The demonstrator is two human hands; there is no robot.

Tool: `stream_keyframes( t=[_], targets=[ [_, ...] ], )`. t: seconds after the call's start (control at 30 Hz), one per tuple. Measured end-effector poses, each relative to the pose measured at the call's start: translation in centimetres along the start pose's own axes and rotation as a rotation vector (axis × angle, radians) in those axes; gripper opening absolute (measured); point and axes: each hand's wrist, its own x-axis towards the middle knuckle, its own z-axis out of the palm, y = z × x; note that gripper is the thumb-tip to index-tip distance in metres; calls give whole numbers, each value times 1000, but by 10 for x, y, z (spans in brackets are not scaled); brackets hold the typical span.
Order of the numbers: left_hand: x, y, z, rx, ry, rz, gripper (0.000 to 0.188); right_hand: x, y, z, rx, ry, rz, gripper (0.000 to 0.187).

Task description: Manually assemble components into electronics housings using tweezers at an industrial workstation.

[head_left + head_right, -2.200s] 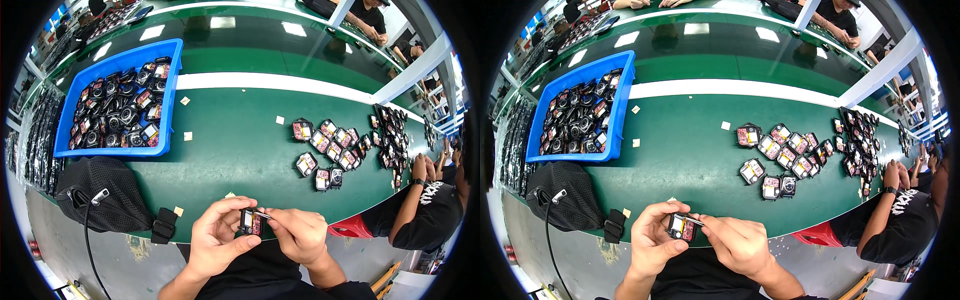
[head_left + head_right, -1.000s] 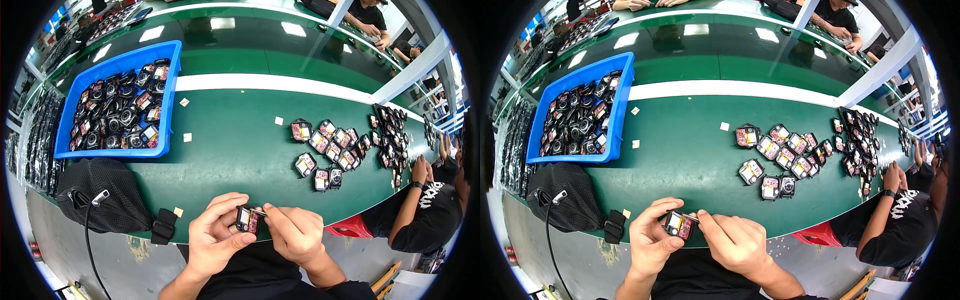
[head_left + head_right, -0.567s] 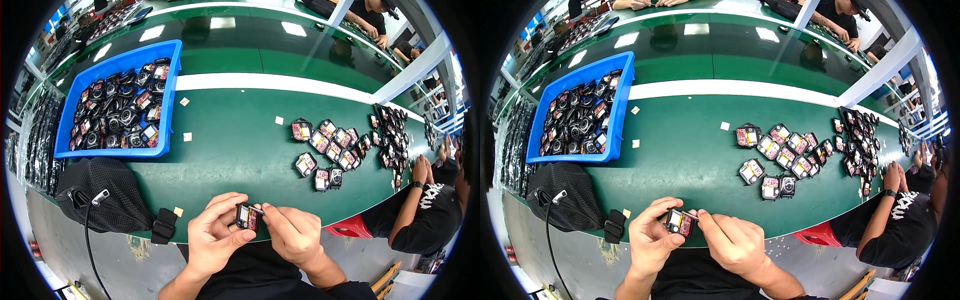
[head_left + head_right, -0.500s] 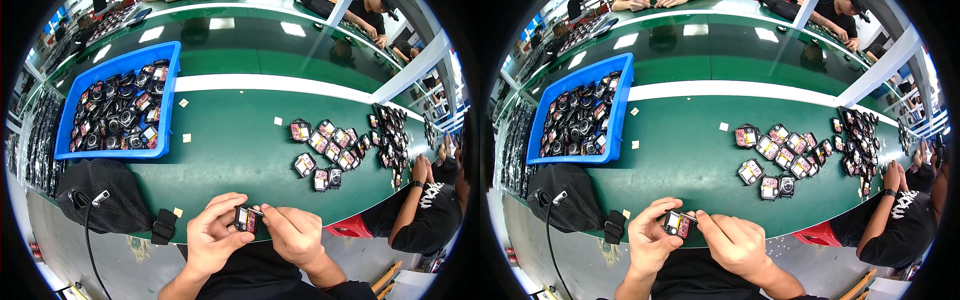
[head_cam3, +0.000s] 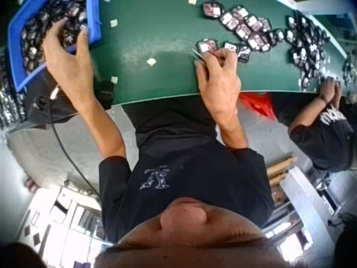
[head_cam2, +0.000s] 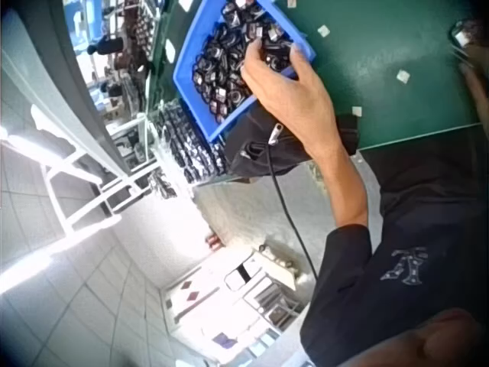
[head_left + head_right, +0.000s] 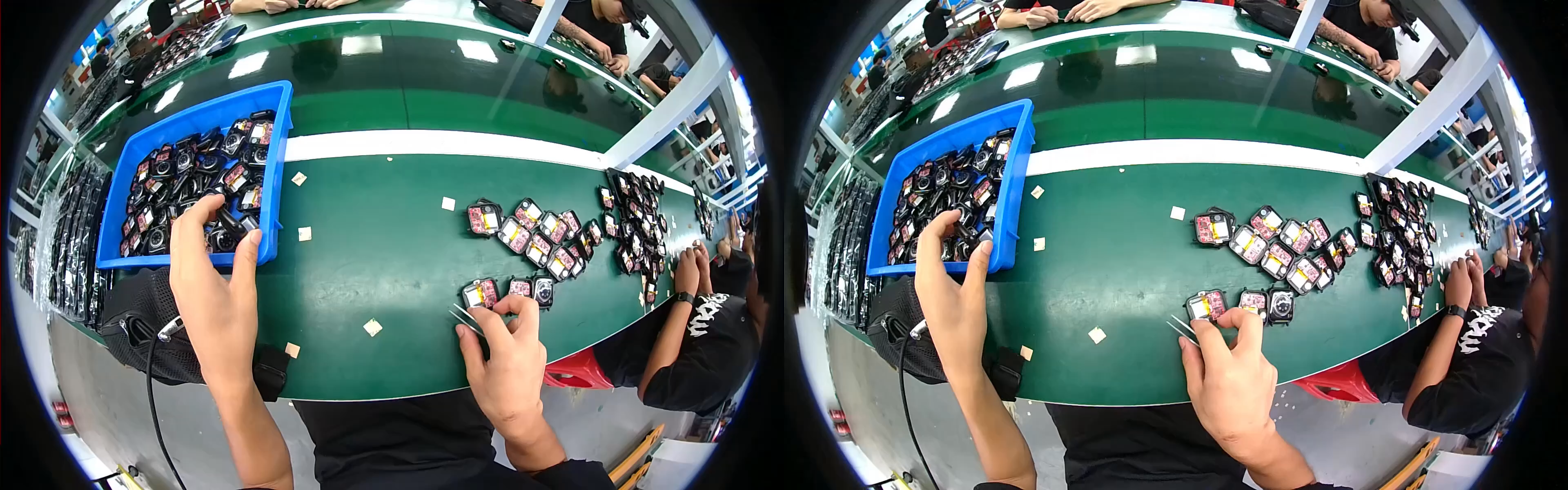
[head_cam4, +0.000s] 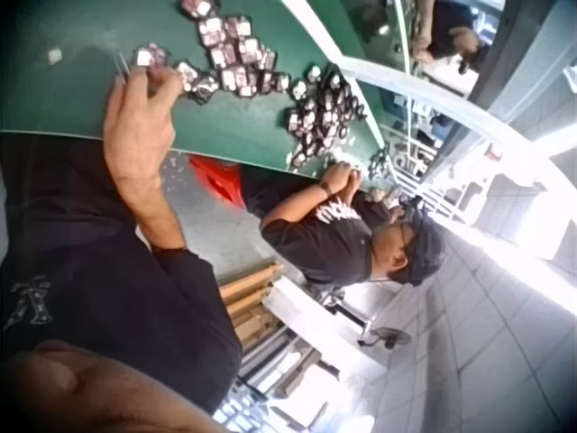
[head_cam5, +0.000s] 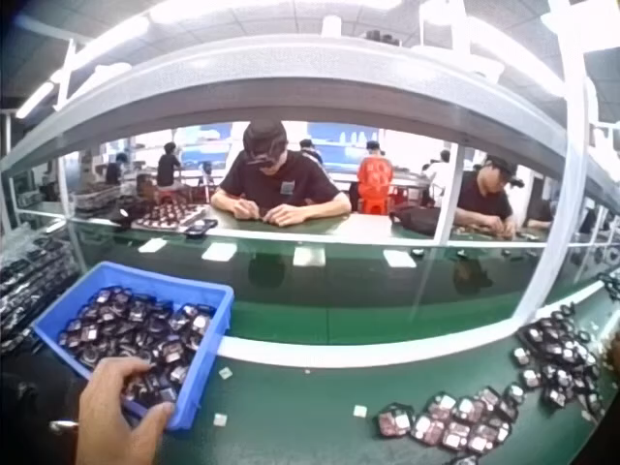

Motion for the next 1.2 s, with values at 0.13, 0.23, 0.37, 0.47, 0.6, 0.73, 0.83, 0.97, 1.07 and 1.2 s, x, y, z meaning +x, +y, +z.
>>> stream_keyframes(
  t=[0.13,0.23,0.37,0.47,0.6,0.73,0.83,0.97,1.07,1.2],
  targets=[
    [3,-7,7,43,81,-64,43,4,2,-1,92,-12,-39,27],
    [1,-2,8,114,144,3,43,10,3,-1,100,-17,-29,25],
    [-24,8,5,-90,150,189,41,8,12,10,53,75,-127,21],
    [-51,29,7,-215,-123,247,37,10,13,16,56,157,-197,18],
    [-85,44,14,-738,-536,-39,36,9,7,8,260,219,-264,19],
    [-118,61,17,-1517,-704,-480,59,-1,-5,5,486,222,-473,22],
    [-125,63,26,-1592,-617,-480,60,-8,-6,11,521,165,-513,21],
    [-128,63,27,-1631,-502,-590,58,-9,-11,10,563,129,-411,31],
    [-129,59,27,-1593,-449,-677,66,-13,-12,1,653,-23,-238,56],
    [-131,56,29,-1611,-346,-637,66,-11,4,9,554,19,-353,39]
  ],
)
